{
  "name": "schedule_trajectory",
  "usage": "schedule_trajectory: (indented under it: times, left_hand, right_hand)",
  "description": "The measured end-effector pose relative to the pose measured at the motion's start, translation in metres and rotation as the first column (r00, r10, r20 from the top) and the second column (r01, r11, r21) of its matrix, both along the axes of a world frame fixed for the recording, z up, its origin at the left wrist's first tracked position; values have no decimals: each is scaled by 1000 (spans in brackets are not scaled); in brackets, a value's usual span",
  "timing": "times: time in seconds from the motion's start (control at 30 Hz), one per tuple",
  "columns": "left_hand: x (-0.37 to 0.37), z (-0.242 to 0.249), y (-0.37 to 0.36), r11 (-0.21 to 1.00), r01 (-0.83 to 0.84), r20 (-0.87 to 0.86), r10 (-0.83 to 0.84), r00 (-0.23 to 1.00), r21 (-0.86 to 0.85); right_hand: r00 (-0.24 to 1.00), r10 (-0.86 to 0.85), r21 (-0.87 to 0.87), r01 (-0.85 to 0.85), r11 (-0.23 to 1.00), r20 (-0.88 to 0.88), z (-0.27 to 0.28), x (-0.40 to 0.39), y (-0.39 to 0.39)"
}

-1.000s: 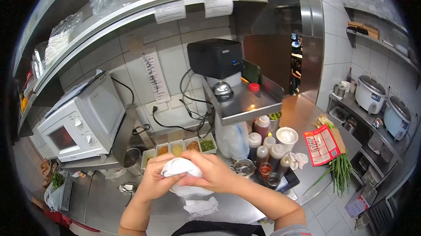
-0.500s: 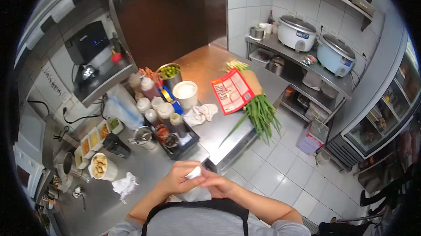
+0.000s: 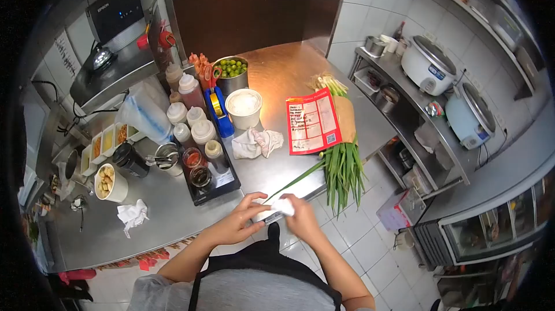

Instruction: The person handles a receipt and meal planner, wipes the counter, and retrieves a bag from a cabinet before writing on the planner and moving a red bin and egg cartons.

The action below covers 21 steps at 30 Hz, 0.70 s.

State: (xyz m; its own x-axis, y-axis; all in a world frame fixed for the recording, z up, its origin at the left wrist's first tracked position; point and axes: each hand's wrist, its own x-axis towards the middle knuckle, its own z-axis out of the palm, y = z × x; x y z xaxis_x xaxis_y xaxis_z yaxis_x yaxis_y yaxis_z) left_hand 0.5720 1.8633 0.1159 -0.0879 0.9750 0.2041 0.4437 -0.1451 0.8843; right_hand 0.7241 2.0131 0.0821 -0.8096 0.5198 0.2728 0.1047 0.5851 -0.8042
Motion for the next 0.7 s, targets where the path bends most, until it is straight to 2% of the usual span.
schedule_trajectory:
  times: [0.07, 0.13, 0.17, 0.23, 0.27, 0.3, 0.37, 0.4, 0.5, 0.57, 0.6, 0.63, 0.7]
  left_hand:
    - [-13, -15, 12, 999, -36, 25, 37, 999, -29]
    - [-24, -29, 31, 995, -70, 72, 75, 995, -69]
    - [-29, -35, 44, 995, -76, 86, 81, 993, -62]
    - [-32, -44, 67, 994, -93, 74, 97, 993, -48]
    - [-33, -41, 79, 993, -78, 107, 88, 990, -91]
    - [-35, -34, 91, 986, -33, 113, 51, 992, -161]
    - [-35, -40, 114, 996, 4, 117, 6, 993, -86]
    - [-35, -41, 124, 993, 39, 168, -20, 986, -110]
    - [-36, -45, 145, 993, 74, 184, -57, 981, -89]
    - [-40, -49, 155, 997, 60, 175, -51, 983, -45]
    - [-42, -46, 159, 995, 43, 242, -21, 970, -87]
    - [-43, -45, 163, 991, 28, 307, 13, 952, -131]
    - [-46, -54, 175, 991, -17, 301, 57, 952, -133]
  right_hand:
    - [973, -231, 365, 214, 906, 2, -19, -3, 49]
    - [858, -495, 407, 406, 818, 139, -15, -7, 86]
    - [753, -589, 414, 456, 788, 293, -19, -8, 106]
    - [591, -710, 477, 532, 699, 382, -26, -12, 139]
    - [510, -731, 475, 556, 682, 453, -34, -12, 156]
    - [512, -728, 480, 547, 686, 456, -41, -13, 169]
    - [431, -736, 482, 563, 672, 522, -58, -11, 191]
    - [425, -748, 507, 554, 660, 509, -71, -8, 203]
    - [391, -774, 503, 597, 625, 497, -78, 12, 239]
    - [446, -807, 595, 547, 588, 388, -74, 34, 276]
    - [468, -815, 615, 546, 570, 340, -73, 44, 298]
    - [424, -826, 631, 538, 559, 371, -54, 41, 310]
    - [405, -834, 678, 494, 544, 375, -52, 47, 352]
